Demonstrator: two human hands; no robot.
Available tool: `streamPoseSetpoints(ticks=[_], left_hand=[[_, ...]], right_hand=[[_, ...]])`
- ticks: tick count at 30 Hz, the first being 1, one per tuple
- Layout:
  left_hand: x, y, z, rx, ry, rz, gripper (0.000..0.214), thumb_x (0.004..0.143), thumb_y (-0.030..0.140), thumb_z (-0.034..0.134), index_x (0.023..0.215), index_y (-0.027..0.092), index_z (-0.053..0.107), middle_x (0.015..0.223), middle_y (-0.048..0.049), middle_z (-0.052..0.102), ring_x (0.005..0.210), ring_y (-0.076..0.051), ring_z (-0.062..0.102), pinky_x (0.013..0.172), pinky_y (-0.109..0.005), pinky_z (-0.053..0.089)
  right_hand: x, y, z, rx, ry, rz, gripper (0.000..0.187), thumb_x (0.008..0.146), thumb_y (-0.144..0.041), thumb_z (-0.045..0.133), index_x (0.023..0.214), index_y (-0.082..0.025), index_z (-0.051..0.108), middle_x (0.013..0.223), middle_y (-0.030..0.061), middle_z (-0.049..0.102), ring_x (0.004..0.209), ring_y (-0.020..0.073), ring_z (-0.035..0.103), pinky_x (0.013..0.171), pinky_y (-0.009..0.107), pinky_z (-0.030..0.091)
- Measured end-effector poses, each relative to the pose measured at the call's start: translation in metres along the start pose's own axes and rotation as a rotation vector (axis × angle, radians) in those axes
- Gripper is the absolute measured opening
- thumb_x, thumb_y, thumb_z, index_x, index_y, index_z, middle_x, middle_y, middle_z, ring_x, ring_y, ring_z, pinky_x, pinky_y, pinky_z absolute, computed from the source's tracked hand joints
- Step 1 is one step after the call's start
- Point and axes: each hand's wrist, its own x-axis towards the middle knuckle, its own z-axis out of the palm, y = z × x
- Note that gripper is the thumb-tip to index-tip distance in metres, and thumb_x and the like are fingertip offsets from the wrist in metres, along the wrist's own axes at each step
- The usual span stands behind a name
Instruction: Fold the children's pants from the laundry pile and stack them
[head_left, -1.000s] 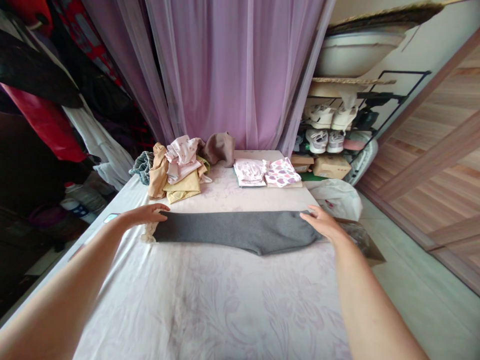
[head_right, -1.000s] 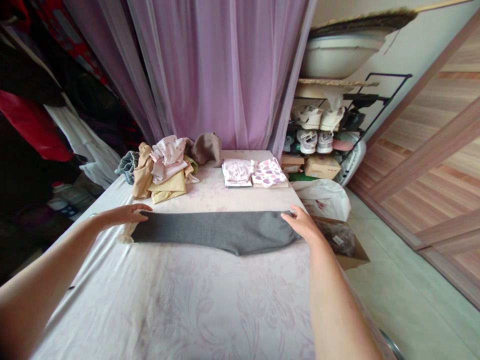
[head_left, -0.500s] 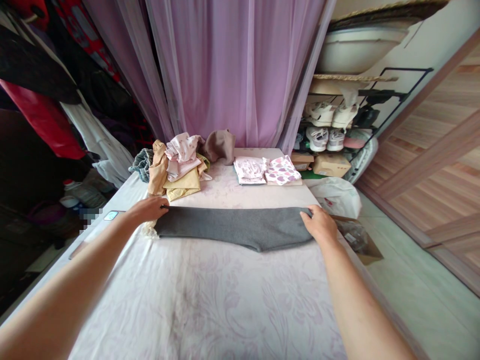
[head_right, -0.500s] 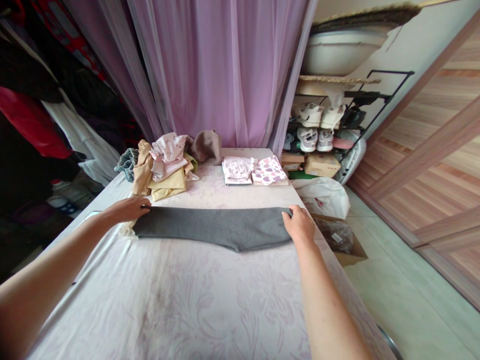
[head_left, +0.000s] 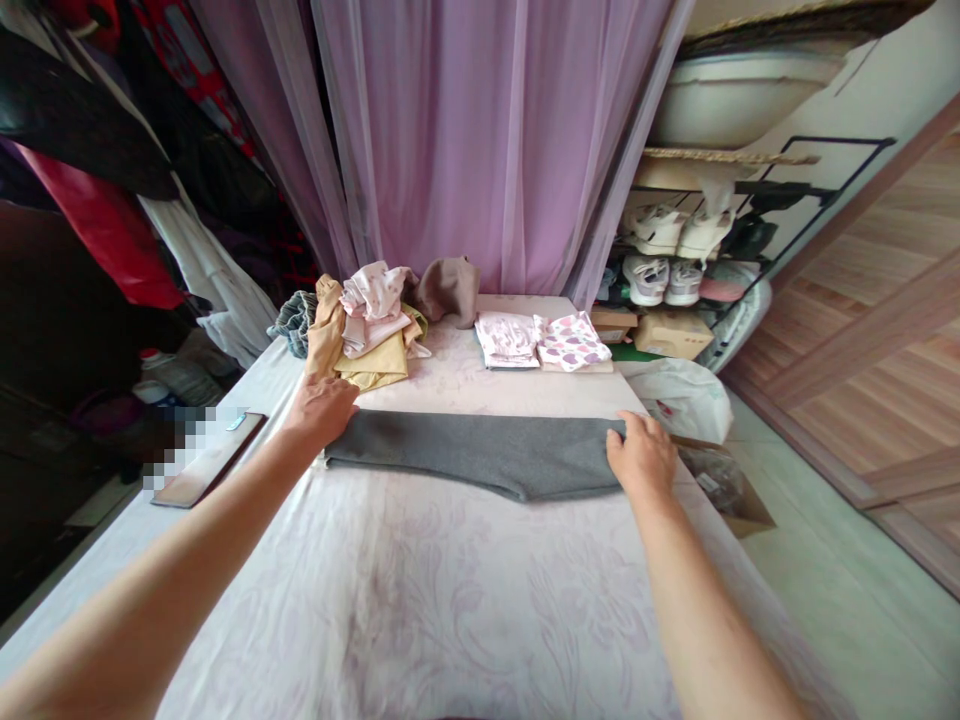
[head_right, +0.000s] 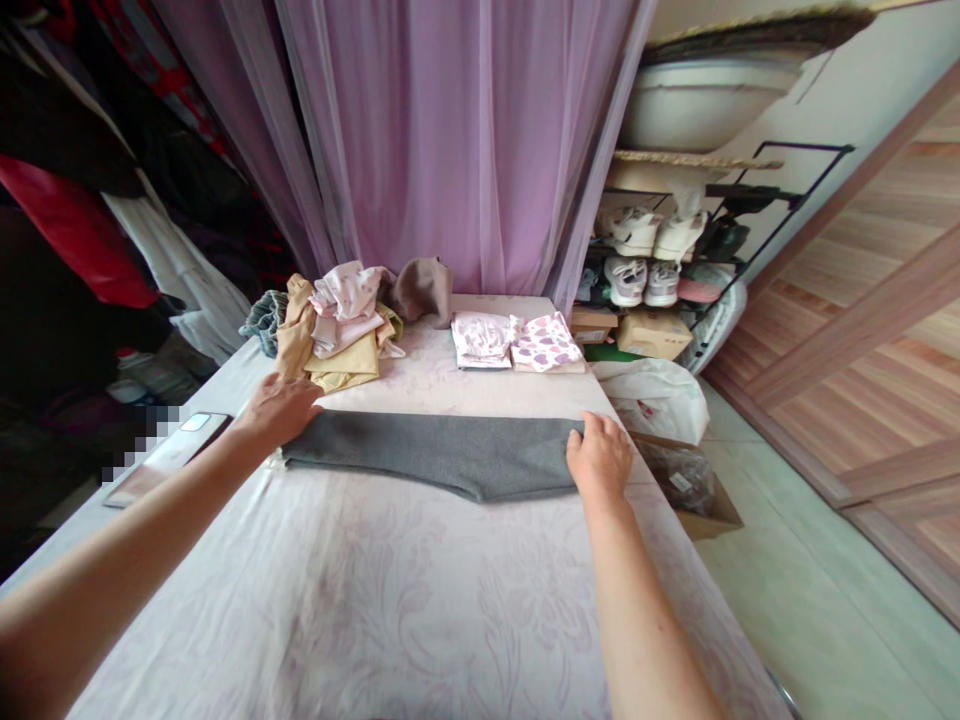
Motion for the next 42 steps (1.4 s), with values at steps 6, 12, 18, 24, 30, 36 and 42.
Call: streamPoseSetpoints(ticks=[6,12,18,24,30,36,42], left_hand=[[-0.037,0.076,0.027,-0.392,0.129,0.479,0.029,0.095,0.033,0.044,0.109,0.022,0.068,0.116,-0.0073,0.070,0.109,-0.022,0.062,0.102,-0.038,0.043],[-0.053,0.112,0.063,-0.495,0.133,0.465,0.038,0.093,0.039,0.051,0.128,0.026,0.060,0.135,-0.0085,0.061,0.129,-0.026,0.051,0.110,-0.051,0.036],[-0.051,0.131,0.052,-0.486,0.224,0.365,0.027,0.089,0.038,0.059,0.111,0.024,0.068,0.120,-0.0091,0.067,0.113,-0.026,0.061,0.106,-0.048,0.041],[-0.049,0.170,0.050,-0.618,0.263,0.422,0.026,0.089,0.024,0.058,0.114,0.023,0.061,0.114,-0.0067,0.069,0.107,-0.022,0.063,0.097,-0.039,0.048],[-0.038,0.191,0.055,-0.739,0.235,0.339,0.015,0.089,0.015,0.053,0.097,0.024,0.063,0.101,-0.0047,0.073,0.095,-0.020,0.067,0.088,-0.036,0.052],[-0.040,0.184,0.063,-0.722,0.269,0.448,0.024,0.093,0.022,0.050,0.110,0.024,0.067,0.111,-0.0063,0.073,0.107,-0.020,0.066,0.098,-0.039,0.050],[-0.047,0.172,0.063,-0.547,0.205,0.488,0.031,0.097,0.033,0.048,0.124,0.029,0.063,0.132,-0.0047,0.063,0.128,-0.022,0.053,0.112,-0.048,0.036]], right_hand=[[-0.038,-0.053,-0.003,0.408,-0.102,-0.388,0.022,0.088,-0.025,0.047,0.089,-0.024,0.069,0.091,0.0066,0.071,0.089,0.0213,0.064,0.085,0.033,0.048],[-0.069,-0.078,-0.009,0.525,-0.320,-0.598,0.006,0.080,-0.026,0.065,0.085,-0.025,0.068,0.091,0.0033,0.071,0.087,0.0202,0.063,0.081,0.034,0.047],[-0.073,-0.082,-0.002,0.478,-0.300,-0.498,0.010,0.081,-0.024,0.060,0.075,-0.025,0.068,0.086,0.0045,0.070,0.084,0.0207,0.062,0.080,0.034,0.048],[-0.058,-0.082,0.002,0.598,-0.522,-0.359,0.023,0.082,-0.025,0.052,0.067,-0.024,0.069,0.081,0.0029,0.072,0.078,0.0179,0.066,0.075,0.029,0.049],[-0.047,-0.077,0.001,0.614,-0.652,-0.356,0.025,0.082,-0.028,0.051,0.066,-0.022,0.070,0.083,0.0035,0.071,0.080,0.0179,0.066,0.076,0.029,0.049],[-0.055,-0.071,0.005,0.681,-0.567,-0.475,0.024,0.085,-0.026,0.053,0.070,-0.022,0.071,0.084,0.0043,0.071,0.082,0.0173,0.065,0.080,0.030,0.049],[-0.060,-0.067,0.004,0.674,-0.538,-0.536,0.012,0.079,-0.022,0.064,0.073,-0.024,0.074,0.088,0.0033,0.071,0.084,0.0173,0.066,0.082,0.032,0.050]])
